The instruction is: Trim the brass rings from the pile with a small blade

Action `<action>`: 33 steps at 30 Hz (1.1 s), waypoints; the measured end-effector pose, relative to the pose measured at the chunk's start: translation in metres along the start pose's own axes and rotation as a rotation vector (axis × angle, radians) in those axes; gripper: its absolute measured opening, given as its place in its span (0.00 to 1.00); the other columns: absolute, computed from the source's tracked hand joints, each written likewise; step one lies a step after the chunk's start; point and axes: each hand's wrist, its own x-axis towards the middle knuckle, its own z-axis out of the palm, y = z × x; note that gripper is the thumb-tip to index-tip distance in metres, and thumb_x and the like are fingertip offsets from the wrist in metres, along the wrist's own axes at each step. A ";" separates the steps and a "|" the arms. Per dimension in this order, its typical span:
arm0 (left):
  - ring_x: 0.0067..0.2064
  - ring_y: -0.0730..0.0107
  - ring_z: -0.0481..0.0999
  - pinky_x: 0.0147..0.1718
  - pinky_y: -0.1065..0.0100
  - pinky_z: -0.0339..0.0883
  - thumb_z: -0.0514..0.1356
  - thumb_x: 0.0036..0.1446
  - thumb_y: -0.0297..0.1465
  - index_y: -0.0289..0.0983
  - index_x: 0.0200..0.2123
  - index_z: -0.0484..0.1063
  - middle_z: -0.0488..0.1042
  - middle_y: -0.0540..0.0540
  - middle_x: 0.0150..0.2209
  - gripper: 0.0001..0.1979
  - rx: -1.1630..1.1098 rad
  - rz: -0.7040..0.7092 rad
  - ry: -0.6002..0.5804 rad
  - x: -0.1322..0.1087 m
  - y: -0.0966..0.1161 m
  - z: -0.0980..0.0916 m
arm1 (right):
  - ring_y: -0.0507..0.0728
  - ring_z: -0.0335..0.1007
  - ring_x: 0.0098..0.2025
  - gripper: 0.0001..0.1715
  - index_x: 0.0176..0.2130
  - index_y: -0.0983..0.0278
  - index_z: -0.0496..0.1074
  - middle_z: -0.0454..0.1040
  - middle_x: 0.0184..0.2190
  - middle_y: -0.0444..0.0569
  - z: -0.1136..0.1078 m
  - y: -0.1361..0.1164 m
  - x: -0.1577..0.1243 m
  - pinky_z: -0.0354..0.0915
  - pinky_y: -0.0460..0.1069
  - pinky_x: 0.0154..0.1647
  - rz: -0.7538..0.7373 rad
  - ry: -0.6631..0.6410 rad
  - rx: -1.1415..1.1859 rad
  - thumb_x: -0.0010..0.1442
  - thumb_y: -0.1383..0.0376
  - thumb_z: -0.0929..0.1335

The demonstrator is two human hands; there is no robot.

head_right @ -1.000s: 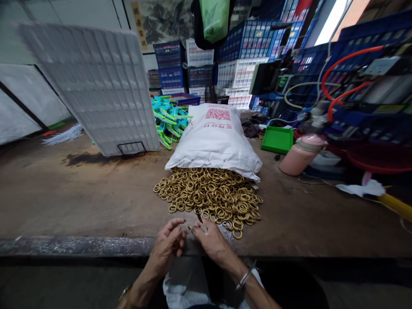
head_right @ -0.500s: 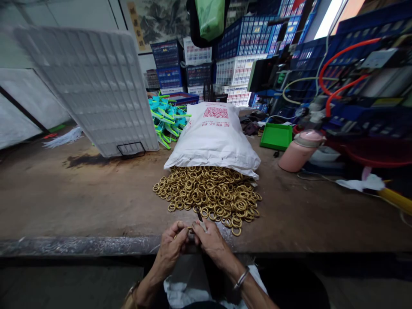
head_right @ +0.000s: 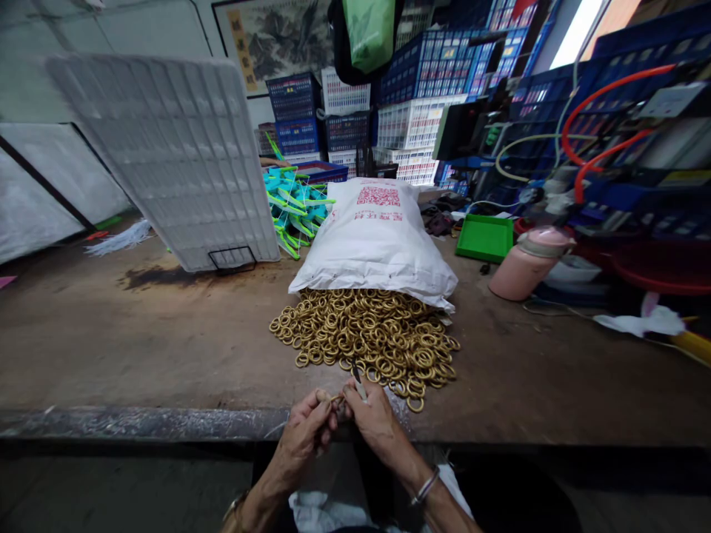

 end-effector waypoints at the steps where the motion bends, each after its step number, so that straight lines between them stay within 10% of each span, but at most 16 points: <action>1: 0.15 0.85 0.51 0.13 0.78 0.42 0.56 0.49 0.44 0.35 0.25 0.61 0.61 0.55 0.18 0.16 -0.019 -0.002 0.004 0.000 -0.001 -0.001 | 0.48 0.56 0.18 0.15 0.20 0.62 0.59 0.60 0.14 0.39 -0.001 0.000 -0.001 0.54 0.44 0.21 -0.024 0.036 -0.070 0.52 0.57 0.58; 7: 0.15 0.85 0.52 0.14 0.78 0.43 0.54 0.50 0.45 0.36 0.25 0.59 0.60 0.55 0.19 0.17 0.026 0.035 0.041 0.001 -0.004 -0.005 | 0.50 0.57 0.21 0.08 0.23 0.62 0.60 0.64 0.18 0.42 0.000 0.004 -0.009 0.52 0.44 0.22 -0.245 -0.055 -0.466 0.50 0.68 0.56; 19: 0.17 0.83 0.51 0.17 0.76 0.46 0.55 0.49 0.45 0.35 0.22 0.59 0.57 0.56 0.17 0.18 0.116 0.144 0.066 -0.003 -0.003 -0.002 | 0.52 0.65 0.27 0.15 0.31 0.62 0.63 0.71 0.24 0.45 0.000 0.010 -0.007 0.51 0.45 0.26 -0.189 -0.128 -0.744 0.43 0.75 0.57; 33: 0.18 0.82 0.59 0.12 0.78 0.49 0.54 0.52 0.40 0.33 0.26 0.64 0.67 0.48 0.24 0.14 -0.252 0.079 0.020 -0.008 0.002 -0.010 | 0.53 0.68 0.28 0.17 0.41 0.64 0.61 0.72 0.28 0.47 -0.006 -0.016 0.036 0.47 0.46 0.26 -0.304 0.239 -0.980 0.49 0.74 0.59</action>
